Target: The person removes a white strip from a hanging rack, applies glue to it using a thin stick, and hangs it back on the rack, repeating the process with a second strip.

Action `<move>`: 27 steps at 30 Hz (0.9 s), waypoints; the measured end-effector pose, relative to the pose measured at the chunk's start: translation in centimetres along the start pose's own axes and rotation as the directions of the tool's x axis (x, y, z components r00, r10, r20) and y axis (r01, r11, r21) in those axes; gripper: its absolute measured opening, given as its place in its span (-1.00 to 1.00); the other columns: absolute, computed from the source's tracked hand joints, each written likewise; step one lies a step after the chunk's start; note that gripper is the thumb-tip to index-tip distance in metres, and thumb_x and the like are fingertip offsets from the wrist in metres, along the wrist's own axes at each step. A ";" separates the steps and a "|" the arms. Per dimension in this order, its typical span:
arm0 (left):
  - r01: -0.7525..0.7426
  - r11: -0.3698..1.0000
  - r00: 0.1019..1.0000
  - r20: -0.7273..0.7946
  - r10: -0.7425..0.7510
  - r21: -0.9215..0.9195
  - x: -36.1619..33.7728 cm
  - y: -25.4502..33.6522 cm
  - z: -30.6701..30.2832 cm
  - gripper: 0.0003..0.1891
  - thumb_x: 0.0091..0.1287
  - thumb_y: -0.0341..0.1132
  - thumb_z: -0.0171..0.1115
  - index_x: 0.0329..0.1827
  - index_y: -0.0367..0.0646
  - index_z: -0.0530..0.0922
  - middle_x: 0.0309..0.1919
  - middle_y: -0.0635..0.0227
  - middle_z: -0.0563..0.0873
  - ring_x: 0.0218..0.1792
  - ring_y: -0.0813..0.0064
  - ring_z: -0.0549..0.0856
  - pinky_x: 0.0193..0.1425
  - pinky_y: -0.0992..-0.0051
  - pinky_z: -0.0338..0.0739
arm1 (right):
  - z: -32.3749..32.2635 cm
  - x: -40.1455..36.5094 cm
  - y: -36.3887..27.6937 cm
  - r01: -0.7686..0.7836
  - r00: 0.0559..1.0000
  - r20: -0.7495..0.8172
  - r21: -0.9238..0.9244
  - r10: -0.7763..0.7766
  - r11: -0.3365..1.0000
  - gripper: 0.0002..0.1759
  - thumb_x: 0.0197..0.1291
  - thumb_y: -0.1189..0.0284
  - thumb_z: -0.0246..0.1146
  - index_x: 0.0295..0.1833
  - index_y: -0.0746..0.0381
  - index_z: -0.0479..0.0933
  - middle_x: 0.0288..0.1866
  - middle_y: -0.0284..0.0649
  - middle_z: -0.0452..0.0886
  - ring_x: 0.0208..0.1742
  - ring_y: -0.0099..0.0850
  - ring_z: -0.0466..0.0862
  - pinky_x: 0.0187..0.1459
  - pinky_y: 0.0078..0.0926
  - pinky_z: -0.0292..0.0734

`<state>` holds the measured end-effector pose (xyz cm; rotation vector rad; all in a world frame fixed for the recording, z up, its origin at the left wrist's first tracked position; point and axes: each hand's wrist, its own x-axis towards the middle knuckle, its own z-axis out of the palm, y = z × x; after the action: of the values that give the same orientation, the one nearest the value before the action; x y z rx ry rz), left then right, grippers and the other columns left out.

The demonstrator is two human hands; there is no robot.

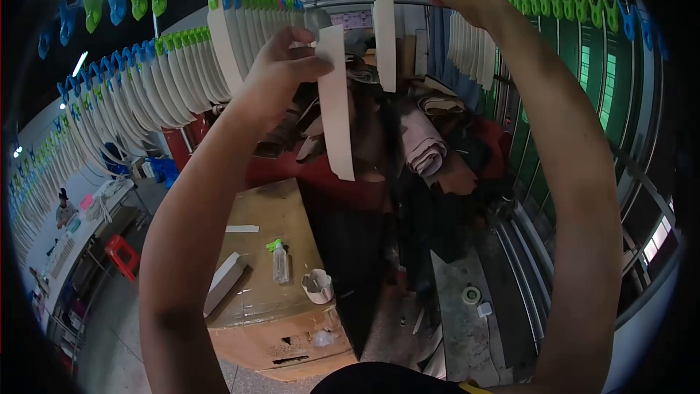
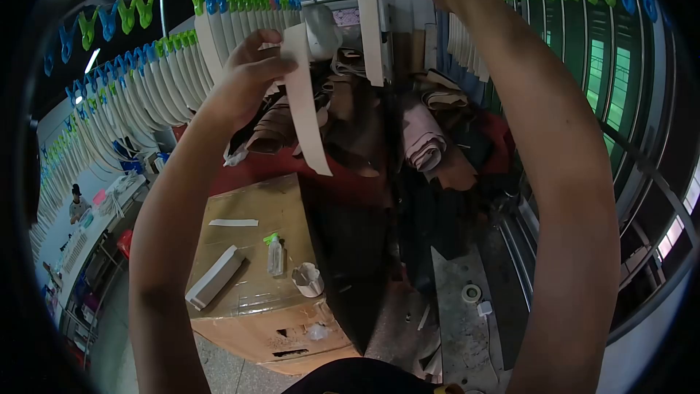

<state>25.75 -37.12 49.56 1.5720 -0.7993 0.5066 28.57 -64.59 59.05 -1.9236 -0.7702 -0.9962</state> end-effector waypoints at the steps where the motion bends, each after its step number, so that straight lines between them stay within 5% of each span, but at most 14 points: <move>1: 0.019 1.000 1.000 0.015 -0.019 -0.024 1.2 -0.2 1.1 -0.59 0.15 -0.50 0.33 0.01 -0.13 0.35 -0.19 0.25 0.64 -0.16 0.46 0.63 0.02 0.46 0.47 | 0.0 0.5 0.0 0.007 1.000 -0.017 -0.001 -0.007 1.000 -0.67 0.29 0.31 0.26 0.07 0.26 0.54 -0.05 -0.33 0.65 -0.12 -0.63 0.57 -0.08 -0.68 0.40; 6: -0.016 0.999 0.999 0.027 0.017 -0.028 7.1 -2.6 3.8 -0.57 0.13 -0.47 0.37 0.01 -0.14 0.35 -0.17 0.28 0.60 -0.16 0.44 0.62 0.05 0.43 0.48 | 0.6 3.3 0.0 0.042 0.996 -0.084 0.003 -0.041 0.999 -0.67 0.29 0.31 0.26 0.07 0.26 0.54 -0.05 -0.33 0.64 -0.12 -0.62 0.57 -0.08 -0.68 0.40; 8: -0.058 0.996 0.998 -0.001 0.058 0.063 8.7 -2.7 4.4 -0.41 0.02 -0.47 0.42 0.11 -0.36 0.33 -0.21 0.17 0.62 -0.23 0.41 0.64 -0.13 0.50 0.53 | 0.9 4.0 0.3 0.052 0.993 -0.106 0.008 -0.051 0.999 -0.67 0.28 0.31 0.26 0.07 0.26 0.54 -0.05 -0.33 0.64 -0.11 -0.62 0.57 -0.07 -0.68 0.40; 12: -0.083 0.994 0.996 -0.033 0.085 0.072 10.7 -2.9 5.3 -0.39 0.01 -0.44 0.43 0.12 -0.36 0.33 -0.22 0.18 0.62 -0.26 0.44 0.61 -0.14 0.50 0.52 | 1.0 4.8 1.0 0.068 0.986 -0.152 0.009 -0.066 0.998 -0.67 0.28 0.31 0.26 0.07 0.26 0.54 -0.05 -0.33 0.64 -0.11 -0.62 0.56 -0.07 -0.67 0.40; 21: -0.105 0.994 0.994 -0.028 0.106 0.031 13.1 -2.7 5.4 -0.38 -0.01 -0.45 0.42 0.12 -0.37 0.34 -0.21 0.18 0.62 -0.22 0.44 0.59 -0.06 0.47 0.49 | 1.0 5.1 1.3 0.124 0.961 -0.253 0.018 -0.116 0.992 -0.66 0.28 0.31 0.26 0.08 0.26 0.54 -0.04 -0.34 0.63 -0.11 -0.62 0.56 -0.07 -0.67 0.40; 23: -0.051 0.997 0.998 -0.023 0.052 0.056 13.3 -2.8 5.4 -0.47 0.15 -0.43 0.37 0.16 -0.23 0.33 -0.16 0.26 0.65 -0.11 0.48 0.63 0.12 0.48 0.45 | 1.1 4.8 1.2 0.135 0.954 -0.275 0.021 -0.124 0.991 -0.66 0.28 0.31 0.26 0.08 0.26 0.54 -0.04 -0.34 0.63 -0.10 -0.62 0.56 -0.06 -0.67 0.40; 27: -0.015 0.997 1.000 0.012 0.014 0.076 13.0 -2.9 4.9 -0.39 0.16 -0.33 0.38 0.24 -0.24 0.31 -0.10 0.26 0.64 -0.02 0.44 0.60 0.20 0.43 0.38 | 1.4 4.4 1.5 0.154 0.940 -0.314 0.035 -0.136 0.987 -0.66 0.28 0.31 0.27 0.08 0.26 0.54 -0.04 -0.34 0.63 -0.10 -0.62 0.56 -0.06 -0.67 0.40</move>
<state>35.93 -44.52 56.19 1.6416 -0.8090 0.5447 32.49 -63.43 61.75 -1.6238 -0.7550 -1.3149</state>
